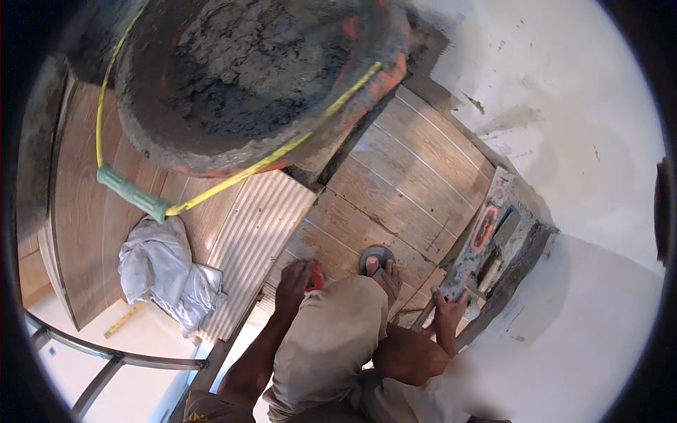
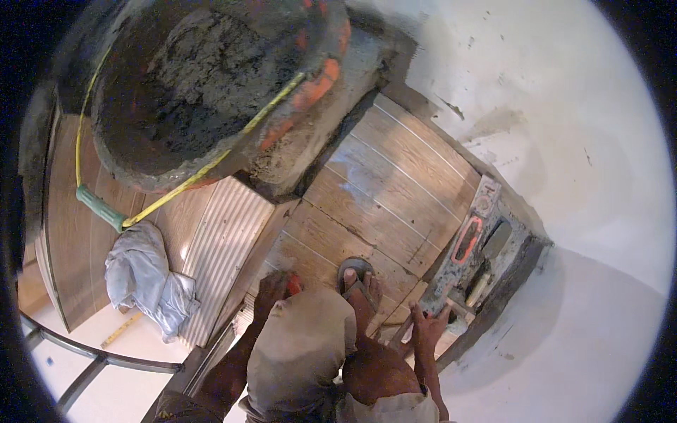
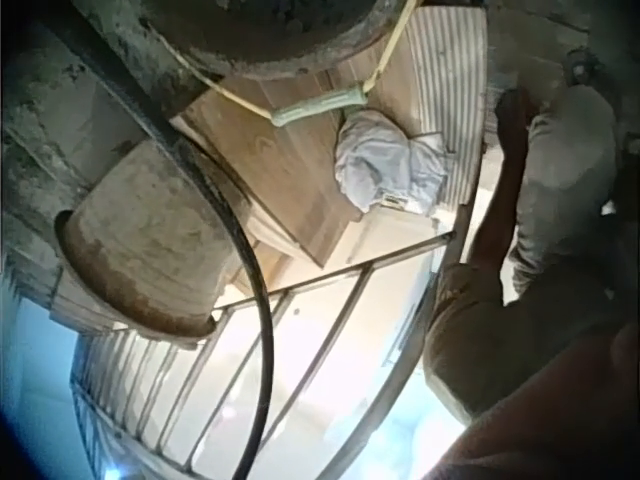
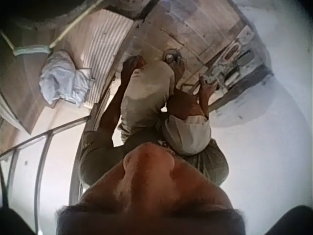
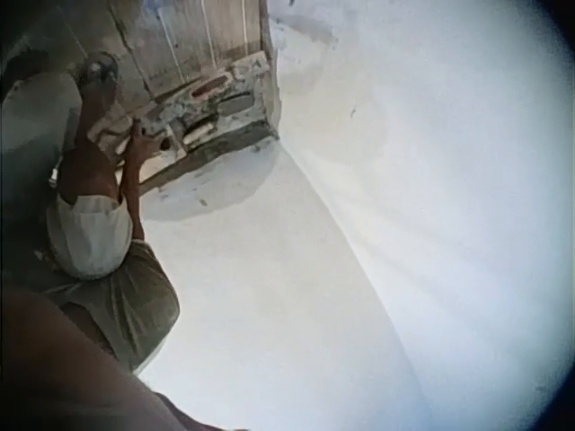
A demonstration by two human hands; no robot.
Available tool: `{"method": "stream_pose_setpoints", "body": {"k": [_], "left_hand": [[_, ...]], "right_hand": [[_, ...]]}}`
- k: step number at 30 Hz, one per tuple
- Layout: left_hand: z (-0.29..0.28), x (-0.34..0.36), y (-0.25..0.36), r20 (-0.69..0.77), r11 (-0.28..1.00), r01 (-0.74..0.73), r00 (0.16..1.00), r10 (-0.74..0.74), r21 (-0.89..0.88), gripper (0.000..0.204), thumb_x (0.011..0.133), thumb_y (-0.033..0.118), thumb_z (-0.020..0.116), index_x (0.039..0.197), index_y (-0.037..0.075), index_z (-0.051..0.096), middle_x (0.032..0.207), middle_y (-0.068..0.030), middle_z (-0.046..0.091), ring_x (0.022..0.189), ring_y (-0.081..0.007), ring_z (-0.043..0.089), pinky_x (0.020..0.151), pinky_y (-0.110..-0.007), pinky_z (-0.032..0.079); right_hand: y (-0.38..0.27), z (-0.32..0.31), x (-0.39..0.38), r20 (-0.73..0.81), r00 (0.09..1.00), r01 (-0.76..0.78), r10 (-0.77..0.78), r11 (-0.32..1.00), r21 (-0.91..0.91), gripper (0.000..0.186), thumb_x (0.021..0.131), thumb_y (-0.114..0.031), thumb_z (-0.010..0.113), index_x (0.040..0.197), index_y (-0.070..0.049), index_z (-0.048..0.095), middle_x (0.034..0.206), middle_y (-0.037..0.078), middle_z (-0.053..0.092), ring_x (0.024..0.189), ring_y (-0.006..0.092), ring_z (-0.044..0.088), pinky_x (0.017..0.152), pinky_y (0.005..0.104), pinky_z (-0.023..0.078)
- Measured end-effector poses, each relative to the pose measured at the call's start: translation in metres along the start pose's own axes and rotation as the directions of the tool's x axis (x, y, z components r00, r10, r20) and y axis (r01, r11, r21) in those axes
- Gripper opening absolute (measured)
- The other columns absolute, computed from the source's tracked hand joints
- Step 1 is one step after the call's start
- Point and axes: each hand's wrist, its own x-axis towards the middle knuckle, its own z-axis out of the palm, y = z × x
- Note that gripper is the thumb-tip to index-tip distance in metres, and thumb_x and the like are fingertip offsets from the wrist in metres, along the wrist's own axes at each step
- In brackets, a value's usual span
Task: Apply adhesive and set floor tiles using a rubber mallet and level.
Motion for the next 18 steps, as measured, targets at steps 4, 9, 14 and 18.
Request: {"method": "stream_pose_setpoints", "body": {"k": [4,9,14,18], "left_hand": [[0.007,-0.009,-0.017,0.17,0.964,0.05,0.986,-0.005,-0.262,0.049,0.094,0.016,0.063,0.142,0.009,0.058,0.135,-0.0149,0.061,0.125,-0.0331,0.058,0.107,-0.043,0.048],[-0.004,0.001,-0.016,0.457,0.436,0.56,0.828,-0.326,-0.704,0.042,0.096,0.012,0.061,0.138,0.011,0.064,0.124,-0.0139,0.068,0.115,-0.024,0.066,0.102,-0.034,0.052],[-0.038,0.042,0.016,0.333,0.762,0.386,0.913,-0.235,-0.52,0.038,0.09,0.008,0.07,0.128,0.009,0.07,0.107,-0.0131,0.071,0.101,-0.0239,0.07,0.09,-0.032,0.057],[-0.075,0.074,0.059,0.124,0.746,0.236,0.971,-0.203,-0.623,0.045,0.08,0.023,0.084,0.121,0.008,0.073,0.113,-0.0129,0.069,0.103,-0.0277,0.068,0.09,-0.039,0.055]], "right_hand": [[-0.061,-0.031,-0.012,0.056,0.981,0.186,-0.185,0.983,-0.011,0.066,0.086,-0.026,0.084,0.136,0.003,0.052,0.121,0.018,0.063,0.105,0.0294,0.062,0.09,0.04,0.051],[-0.154,-0.082,-0.009,0.346,0.868,0.469,-0.355,0.816,-0.339,0.04,0.086,-0.027,0.081,0.112,-0.001,0.064,0.095,0.015,0.066,0.085,0.0301,0.064,0.078,0.0396,0.051],[-0.2,-0.095,0.004,0.531,0.783,0.619,-0.324,0.487,-0.616,0.042,0.08,-0.036,0.085,0.11,-0.01,0.07,0.093,0.011,0.064,0.086,0.0385,0.067,0.07,0.0488,0.053],[-0.203,-0.082,0.039,0.688,0.654,0.756,-0.314,0.299,-0.582,0.046,0.074,-0.036,0.087,0.109,-0.012,0.07,0.096,0.011,0.064,0.087,0.0356,0.066,0.071,0.0484,0.053]]}}
